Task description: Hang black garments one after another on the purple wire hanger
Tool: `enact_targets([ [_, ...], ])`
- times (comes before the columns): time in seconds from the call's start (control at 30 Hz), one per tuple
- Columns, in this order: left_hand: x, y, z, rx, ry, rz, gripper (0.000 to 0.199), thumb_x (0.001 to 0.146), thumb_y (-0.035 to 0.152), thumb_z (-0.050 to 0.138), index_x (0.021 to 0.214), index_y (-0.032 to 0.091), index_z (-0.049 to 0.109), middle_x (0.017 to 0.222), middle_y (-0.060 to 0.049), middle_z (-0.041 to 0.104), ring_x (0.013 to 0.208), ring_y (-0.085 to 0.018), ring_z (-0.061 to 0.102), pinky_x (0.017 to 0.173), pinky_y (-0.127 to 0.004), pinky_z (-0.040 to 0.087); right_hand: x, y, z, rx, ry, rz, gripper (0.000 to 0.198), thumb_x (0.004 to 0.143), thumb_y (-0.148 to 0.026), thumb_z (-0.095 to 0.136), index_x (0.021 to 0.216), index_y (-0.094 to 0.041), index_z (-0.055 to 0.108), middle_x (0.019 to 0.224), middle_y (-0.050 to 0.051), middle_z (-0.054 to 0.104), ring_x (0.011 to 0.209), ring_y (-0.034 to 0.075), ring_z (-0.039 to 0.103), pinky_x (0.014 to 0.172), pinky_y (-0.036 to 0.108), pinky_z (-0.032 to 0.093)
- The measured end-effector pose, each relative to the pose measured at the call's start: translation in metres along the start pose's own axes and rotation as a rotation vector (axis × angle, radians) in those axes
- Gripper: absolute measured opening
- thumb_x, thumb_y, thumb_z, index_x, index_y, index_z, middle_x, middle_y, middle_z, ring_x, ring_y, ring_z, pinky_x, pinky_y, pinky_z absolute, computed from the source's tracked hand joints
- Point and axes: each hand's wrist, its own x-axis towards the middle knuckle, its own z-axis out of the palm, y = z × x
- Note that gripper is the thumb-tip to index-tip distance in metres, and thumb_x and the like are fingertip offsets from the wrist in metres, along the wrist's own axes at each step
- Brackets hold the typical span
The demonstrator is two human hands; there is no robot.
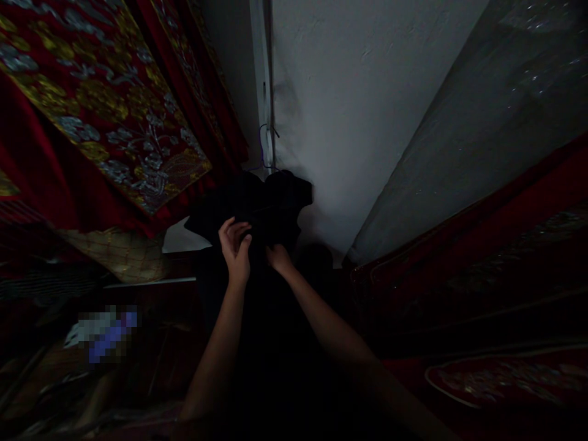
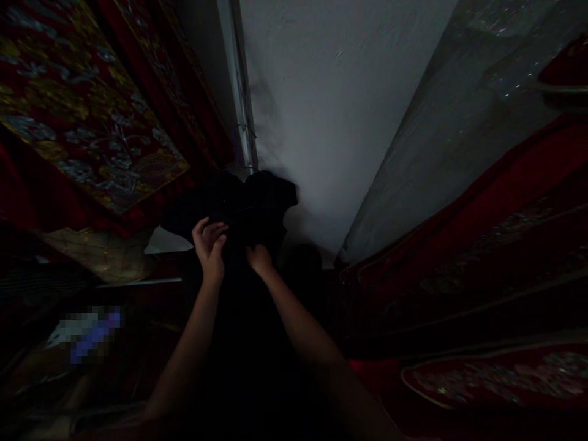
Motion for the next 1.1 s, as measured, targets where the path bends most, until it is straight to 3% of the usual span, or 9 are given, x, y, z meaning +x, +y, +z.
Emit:
enact_targets([
  [0.07, -0.016, -0.028, 0.002, -0.016, 0.016, -0.015, 0.063, 0.088, 0.029, 0.058, 0.144, 0.027, 0.030, 0.122, -0.010, 0.060, 0.111, -0.022, 0.064, 0.099, -0.041, 0.048, -0.008, 0.010, 0.002, 0.053, 0.035, 0.000, 0.038, 0.090, -0.043, 0.058, 0.062, -0.018, 0.058, 0.050, 0.001, 0.057, 0.049, 0.014, 0.056, 0.053, 0.025, 0.040],
  [0.17, -0.040, -0.072, 0.007, 0.059, -0.113, -0.114, 0.046, 0.081, 0.022, 0.059, 0.126, 0.020, 0.050, 0.103, -0.007, 0.066, 0.094, -0.020, 0.068, 0.089, -0.037, 0.053, -0.016, 0.019, 0.002, 0.138, 0.075, -0.023, 0.046, 0.093, -0.044, 0.051, 0.053, -0.020, 0.049, 0.045, 0.000, 0.051, 0.043, 0.012, 0.049, 0.049, 0.024, 0.038],
  [0.27, -0.051, -0.097, 0.012, 0.106, -0.286, -0.145, 0.034, 0.070, 0.017, 0.066, 0.103, 0.018, 0.061, 0.092, -0.005, 0.069, 0.086, -0.020, 0.068, 0.082, -0.034, 0.054, -0.015, 0.022, 0.000, 0.221, 0.095, -0.080, 0.048, 0.090, -0.047, 0.053, 0.051, -0.021, 0.047, 0.045, -0.001, 0.050, 0.044, 0.011, 0.048, 0.051, 0.024, 0.040],
  [0.4, -0.052, -0.102, 0.015, 0.191, -0.358, -0.148, 0.011, 0.078, 0.022, 0.060, 0.089, 0.017, 0.062, 0.082, -0.003, 0.066, 0.079, -0.018, 0.064, 0.078, -0.030, 0.050, -0.011, 0.020, -0.003, 0.316, 0.087, -0.137, 0.036, 0.082, -0.048, 0.063, 0.061, -0.020, 0.055, 0.055, -0.001, 0.058, 0.048, 0.010, 0.050, 0.051, 0.023, 0.040],
  [0.63, -0.047, -0.092, 0.013, 0.323, -0.380, -0.145, 0.007, 0.086, 0.021, 0.053, 0.087, 0.018, 0.060, 0.080, -0.003, 0.065, 0.077, -0.018, 0.063, 0.075, -0.028, 0.047, -0.021, 0.012, -0.008, 0.411, 0.039, -0.153, 0.024, 0.075, -0.040, 0.063, 0.064, -0.018, 0.059, 0.051, -0.001, 0.059, 0.038, 0.009, 0.043, 0.042, 0.022, 0.033],
  [0.77, -0.051, -0.090, 0.024, 0.405, -0.445, -0.159, 0.006, 0.086, 0.016, 0.055, 0.086, 0.018, 0.061, 0.079, -0.004, 0.066, 0.074, -0.018, 0.063, 0.072, -0.027, 0.046, -0.011, -0.024, -0.027, 0.459, 0.102, -0.201, 0.023, 0.077, -0.037, 0.062, 0.064, -0.018, 0.059, 0.045, -0.004, 0.054, 0.036, 0.008, 0.041, 0.041, 0.021, 0.031],
  [0.97, -0.050, -0.088, 0.037, 0.498, -0.541, -0.212, 0.012, 0.080, 0.006, 0.063, 0.077, 0.018, 0.061, 0.068, -0.004, 0.064, 0.062, -0.020, 0.064, 0.064, -0.030, 0.046, 0.017, -0.129, -0.063, 0.512, 0.196, -0.364, 0.019, 0.085, -0.024, 0.057, 0.069, -0.016, 0.061, 0.047, -0.006, 0.052, 0.039, 0.005, 0.042, 0.043, 0.018, 0.031],
  [1.1, -0.018, -0.063, 0.039, 0.454, -0.561, -0.151, 0.016, 0.076, 0.002, 0.065, 0.080, 0.017, 0.065, 0.075, -0.005, 0.069, 0.070, -0.020, 0.068, 0.069, -0.030, 0.051, 0.001, -0.145, -0.068, 0.531, 0.180, -0.465, 0.019, 0.089, -0.023, 0.055, 0.071, -0.017, 0.059, 0.046, -0.007, 0.052, 0.037, 0.006, 0.043, 0.040, 0.018, 0.029],
])
